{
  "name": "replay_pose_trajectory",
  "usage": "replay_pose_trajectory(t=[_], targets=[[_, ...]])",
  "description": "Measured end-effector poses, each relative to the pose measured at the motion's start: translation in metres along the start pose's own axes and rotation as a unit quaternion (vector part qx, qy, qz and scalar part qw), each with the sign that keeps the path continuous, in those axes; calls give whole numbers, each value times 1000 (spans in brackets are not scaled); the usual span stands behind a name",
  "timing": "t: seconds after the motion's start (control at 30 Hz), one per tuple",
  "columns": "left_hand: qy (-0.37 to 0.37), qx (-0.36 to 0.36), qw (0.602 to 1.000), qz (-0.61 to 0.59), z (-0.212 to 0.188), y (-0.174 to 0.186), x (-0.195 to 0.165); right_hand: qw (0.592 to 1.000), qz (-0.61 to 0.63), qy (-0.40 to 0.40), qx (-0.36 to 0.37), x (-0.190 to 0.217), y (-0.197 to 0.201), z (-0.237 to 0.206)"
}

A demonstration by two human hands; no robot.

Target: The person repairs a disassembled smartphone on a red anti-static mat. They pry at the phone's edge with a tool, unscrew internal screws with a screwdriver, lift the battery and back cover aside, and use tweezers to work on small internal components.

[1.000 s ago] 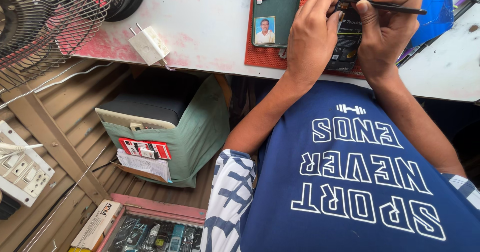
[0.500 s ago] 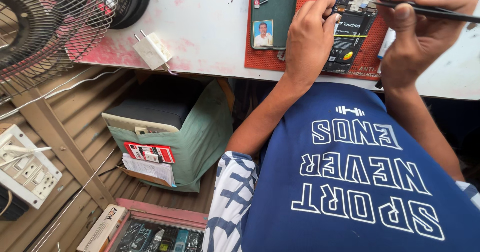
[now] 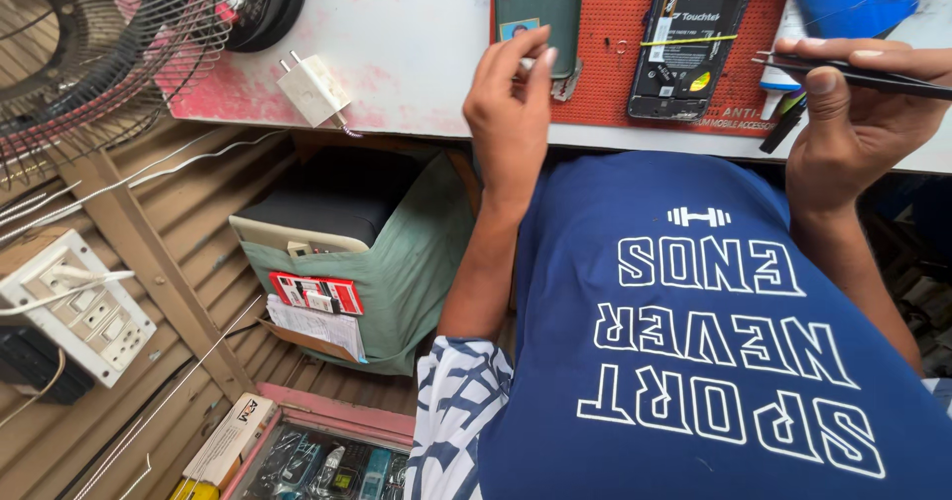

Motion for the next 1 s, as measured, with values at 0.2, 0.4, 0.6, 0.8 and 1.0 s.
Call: replay_pose_trajectory(t=[0.2,0.4,0.6,0.8,1.0], targets=[[-32,-12,995,90,-9,7,-8,997,16,-78,15,-1,-2,4],[-220,31,955,194,5,-48,-9,998,24,-36,45,6,-7,-1],[-250,59,938,234,13,-69,0,997,15,-76,-5,5,0,-11],[-229,74,952,191,18,-65,-8,998,16,-55,4,4,1,-10],[8,169,959,-227,-1,-62,-12,996,44,-82,11,11,-6,2]])
Point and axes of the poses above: each hand's wrist, its own z-axis towards the middle knuckle, its own y-axis out of the back of the hand, x = y × z, the point moved 4 cm from there along z, towards the middle knuckle, and after that the axes turned 10 degrees about -y, right-handed, at the moved point
